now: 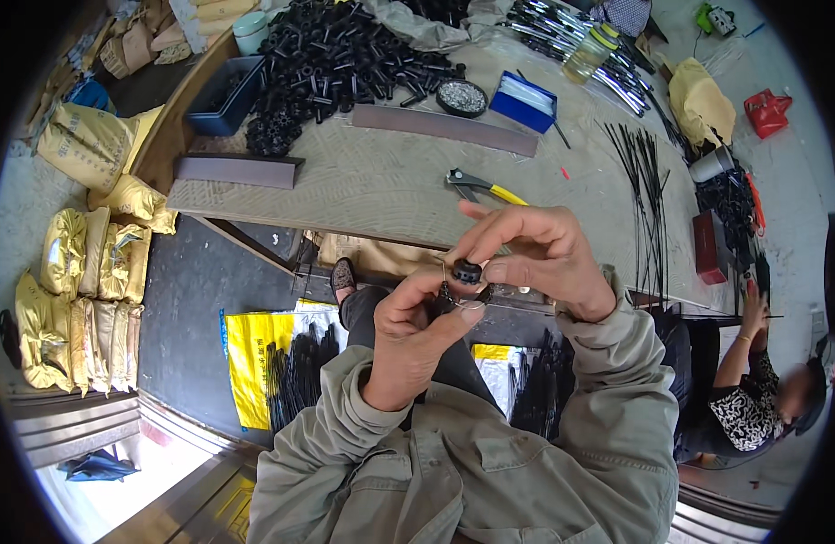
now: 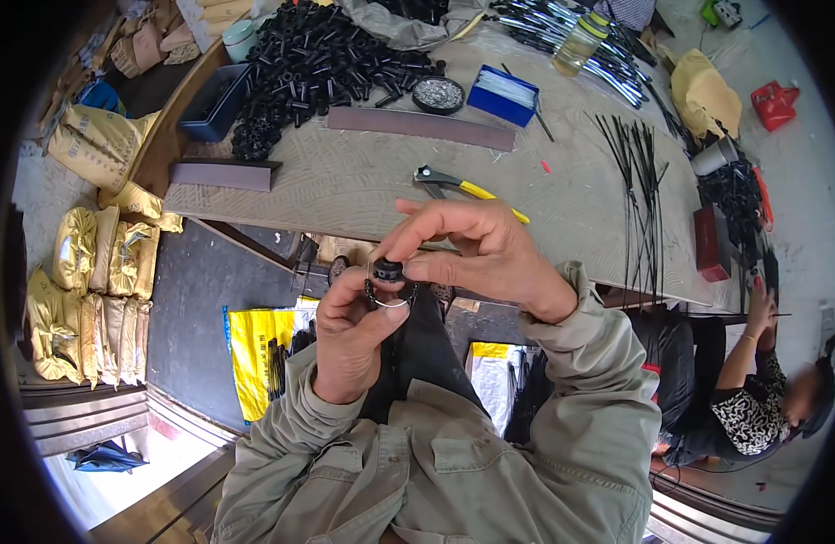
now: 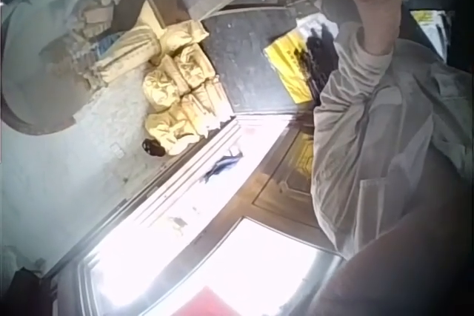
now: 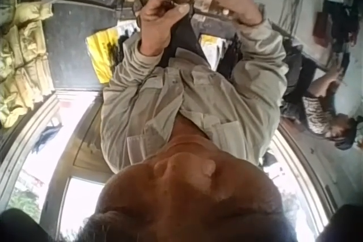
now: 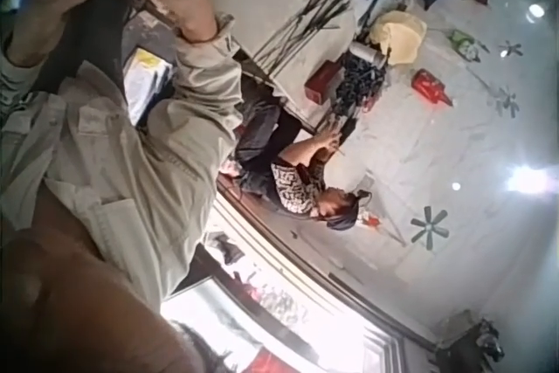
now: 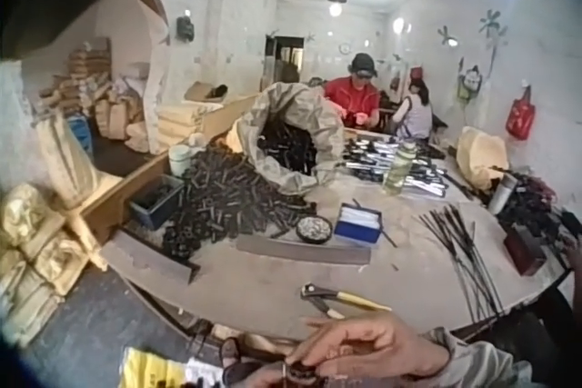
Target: Manually assembling and crimping small components onto metal rods at a production workbench.
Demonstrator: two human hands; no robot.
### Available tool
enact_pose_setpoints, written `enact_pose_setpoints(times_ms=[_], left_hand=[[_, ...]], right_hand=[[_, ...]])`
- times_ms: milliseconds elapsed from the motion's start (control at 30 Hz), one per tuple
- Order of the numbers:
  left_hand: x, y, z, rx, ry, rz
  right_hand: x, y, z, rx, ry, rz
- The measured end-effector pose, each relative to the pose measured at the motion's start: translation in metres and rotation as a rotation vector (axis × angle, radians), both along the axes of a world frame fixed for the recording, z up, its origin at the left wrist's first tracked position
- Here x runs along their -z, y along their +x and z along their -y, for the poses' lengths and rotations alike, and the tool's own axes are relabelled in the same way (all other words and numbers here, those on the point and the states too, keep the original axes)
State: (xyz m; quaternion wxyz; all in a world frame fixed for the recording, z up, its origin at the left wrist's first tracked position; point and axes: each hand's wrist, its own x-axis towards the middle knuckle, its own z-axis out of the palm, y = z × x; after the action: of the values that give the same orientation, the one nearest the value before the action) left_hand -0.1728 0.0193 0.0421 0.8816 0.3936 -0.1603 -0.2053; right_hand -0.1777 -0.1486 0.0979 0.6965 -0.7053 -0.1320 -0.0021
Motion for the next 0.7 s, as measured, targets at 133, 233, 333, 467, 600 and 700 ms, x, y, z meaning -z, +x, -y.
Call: enact_pose_setpoints(times_ms=[133, 233, 333, 467, 600, 700], left_hand=[[0.004, -0.002, 0.006, -0.001, 0.038, 0.020], [0.005, -0.002, 0.008, -0.005, 0.045, 0.014], [0.007, -0.004, 0.009, -0.003, 0.026, -0.015], [0.014, -0.005, 0.008, -0.031, -0.011, -0.081], [0.014, -0.003, 0.003, 0.011, -0.032, 0.049], [0.014, -0.003, -0.001, 0.037, -0.046, -0.009]], right_hand=[[0.004, 0.002, 0.012, -0.040, -0.073, 0.018], [0.005, 0.000, 0.018, -0.049, -0.168, 0.117], [-0.006, -0.003, 0.010, -0.008, -0.369, 0.243], [-0.007, -0.014, -0.007, 0.150, -0.704, 0.433], [0.012, -0.021, -0.013, 0.305, -0.721, 0.521], [0.022, -0.023, -0.016, 0.366, -0.648, 0.570]])
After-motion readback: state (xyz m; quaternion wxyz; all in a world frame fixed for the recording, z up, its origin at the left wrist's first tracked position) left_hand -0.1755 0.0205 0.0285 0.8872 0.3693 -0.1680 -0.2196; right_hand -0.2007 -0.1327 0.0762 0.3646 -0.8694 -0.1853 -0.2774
